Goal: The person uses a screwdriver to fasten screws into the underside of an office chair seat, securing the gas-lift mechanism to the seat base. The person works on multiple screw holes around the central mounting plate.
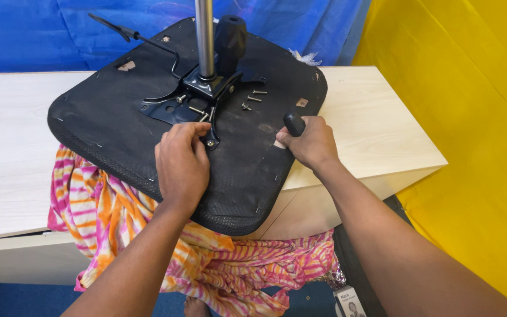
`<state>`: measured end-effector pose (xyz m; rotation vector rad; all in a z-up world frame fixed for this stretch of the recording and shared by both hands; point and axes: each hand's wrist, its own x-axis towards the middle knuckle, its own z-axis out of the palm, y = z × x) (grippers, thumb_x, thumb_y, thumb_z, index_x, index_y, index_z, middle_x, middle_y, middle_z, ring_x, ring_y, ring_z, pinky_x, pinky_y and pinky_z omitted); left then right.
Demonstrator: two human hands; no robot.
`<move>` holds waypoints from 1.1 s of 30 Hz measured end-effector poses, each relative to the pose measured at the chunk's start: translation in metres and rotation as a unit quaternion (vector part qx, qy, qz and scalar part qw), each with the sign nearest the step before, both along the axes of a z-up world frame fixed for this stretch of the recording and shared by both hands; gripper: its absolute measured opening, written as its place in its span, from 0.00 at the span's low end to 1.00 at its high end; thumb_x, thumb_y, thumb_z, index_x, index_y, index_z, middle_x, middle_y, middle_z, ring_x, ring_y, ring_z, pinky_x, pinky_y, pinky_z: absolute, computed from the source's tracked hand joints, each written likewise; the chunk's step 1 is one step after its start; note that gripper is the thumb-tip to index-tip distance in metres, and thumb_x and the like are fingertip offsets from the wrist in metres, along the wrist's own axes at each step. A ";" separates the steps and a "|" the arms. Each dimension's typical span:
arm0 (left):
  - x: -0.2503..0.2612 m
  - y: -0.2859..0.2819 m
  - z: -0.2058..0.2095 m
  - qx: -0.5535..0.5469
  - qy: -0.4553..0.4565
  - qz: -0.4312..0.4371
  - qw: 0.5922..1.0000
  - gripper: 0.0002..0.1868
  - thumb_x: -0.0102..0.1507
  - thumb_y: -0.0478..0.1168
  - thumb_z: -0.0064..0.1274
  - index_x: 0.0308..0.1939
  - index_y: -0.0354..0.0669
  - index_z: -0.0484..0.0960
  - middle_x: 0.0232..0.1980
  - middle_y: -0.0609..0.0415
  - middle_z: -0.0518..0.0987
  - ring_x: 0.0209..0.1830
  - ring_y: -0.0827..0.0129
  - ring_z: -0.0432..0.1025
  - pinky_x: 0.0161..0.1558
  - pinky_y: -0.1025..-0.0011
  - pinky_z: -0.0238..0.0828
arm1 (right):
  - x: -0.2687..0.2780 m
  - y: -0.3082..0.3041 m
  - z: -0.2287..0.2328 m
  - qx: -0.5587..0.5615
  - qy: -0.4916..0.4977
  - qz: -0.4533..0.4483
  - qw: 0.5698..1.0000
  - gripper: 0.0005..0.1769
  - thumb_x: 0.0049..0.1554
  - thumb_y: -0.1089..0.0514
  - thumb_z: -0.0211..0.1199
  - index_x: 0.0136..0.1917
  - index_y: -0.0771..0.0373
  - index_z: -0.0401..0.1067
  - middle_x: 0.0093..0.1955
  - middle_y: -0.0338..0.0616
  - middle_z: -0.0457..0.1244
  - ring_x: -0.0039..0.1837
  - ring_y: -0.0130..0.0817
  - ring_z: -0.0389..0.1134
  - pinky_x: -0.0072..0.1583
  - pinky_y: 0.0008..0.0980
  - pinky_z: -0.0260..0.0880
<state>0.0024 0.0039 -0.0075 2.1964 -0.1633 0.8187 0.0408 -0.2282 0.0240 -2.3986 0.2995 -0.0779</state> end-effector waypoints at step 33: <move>-0.001 0.000 0.007 -0.028 -0.002 0.006 1.000 0.08 0.63 0.32 0.53 0.42 0.43 0.87 0.41 0.55 0.81 0.47 0.63 0.75 0.57 0.61 0.64 | 0.075 0.041 -0.002 0.015 -0.022 0.001 1.000 0.11 0.55 0.53 0.70 0.45 0.62 0.77 0.38 0.43 0.70 0.42 0.32 0.73 0.49 0.36 0.72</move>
